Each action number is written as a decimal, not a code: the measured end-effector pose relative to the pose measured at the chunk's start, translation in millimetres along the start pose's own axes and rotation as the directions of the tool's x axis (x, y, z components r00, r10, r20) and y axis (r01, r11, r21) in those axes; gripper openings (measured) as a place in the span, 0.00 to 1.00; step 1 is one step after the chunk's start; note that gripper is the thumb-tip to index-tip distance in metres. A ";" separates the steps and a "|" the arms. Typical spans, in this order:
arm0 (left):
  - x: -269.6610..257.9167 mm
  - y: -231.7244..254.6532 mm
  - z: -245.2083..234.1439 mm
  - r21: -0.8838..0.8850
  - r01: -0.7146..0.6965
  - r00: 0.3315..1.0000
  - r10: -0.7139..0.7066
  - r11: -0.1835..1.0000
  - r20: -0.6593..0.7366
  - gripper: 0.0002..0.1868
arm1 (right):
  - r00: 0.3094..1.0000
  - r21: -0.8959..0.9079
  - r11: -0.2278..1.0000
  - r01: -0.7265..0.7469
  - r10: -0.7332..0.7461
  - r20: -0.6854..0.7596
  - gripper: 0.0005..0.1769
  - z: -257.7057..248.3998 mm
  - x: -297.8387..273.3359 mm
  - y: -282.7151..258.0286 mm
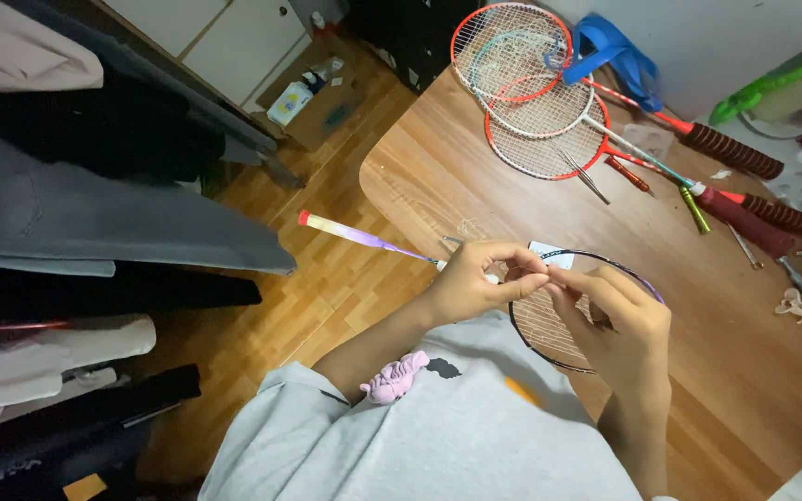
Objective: Stringing a badminton racket by threading string through the frame holes.
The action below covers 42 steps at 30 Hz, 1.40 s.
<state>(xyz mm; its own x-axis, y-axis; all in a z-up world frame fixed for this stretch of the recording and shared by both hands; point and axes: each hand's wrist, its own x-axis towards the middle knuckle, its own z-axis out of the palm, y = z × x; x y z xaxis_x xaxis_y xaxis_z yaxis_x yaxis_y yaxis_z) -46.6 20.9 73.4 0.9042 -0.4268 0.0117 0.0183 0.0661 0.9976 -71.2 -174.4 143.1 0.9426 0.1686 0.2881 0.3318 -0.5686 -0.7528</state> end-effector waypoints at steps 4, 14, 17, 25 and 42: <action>-5.7 2.1 4.6 0.021 -0.004 0.999 0.004 1.000 -0.042 0.09 | 1.000 0.080 0.997 0.009 -0.010 0.013 0.14 -1.0 -2.1 -3.2; -12.5 3.6 2.5 -0.003 0.088 0.984 -0.088 0.996 -0.157 0.09 | 0.996 -0.012 0.997 0.079 -0.078 0.034 0.16 7.7 -1.9 5.8; -14.5 5.5 2.7 0.029 0.091 0.984 -0.086 0.995 -0.153 0.09 | 0.997 0.051 0.996 0.068 -0.070 0.040 0.15 7.8 -3.3 13.4; -11.9 7.2 5.1 0.033 0.055 0.988 -0.050 0.998 -0.146 0.11 | 0.999 0.096 0.995 0.034 -0.034 0.007 0.13 10.0 -0.3 29.1; -8.8 -5.1 2.7 -0.343 0.056 0.997 -0.069 0.938 -0.025 0.11 | 1.000 0.376 0.926 0.002 -0.001 -0.002 0.07 15.3 -3.2 42.5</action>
<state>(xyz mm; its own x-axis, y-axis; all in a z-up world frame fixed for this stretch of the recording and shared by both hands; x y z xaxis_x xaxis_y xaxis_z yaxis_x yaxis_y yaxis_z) -55.8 21.9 68.4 0.9110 -0.4082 -0.0587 0.2143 0.3469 0.9131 -59.5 -186.9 101.1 0.9421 0.1675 0.2905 0.3233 -0.2234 -0.9196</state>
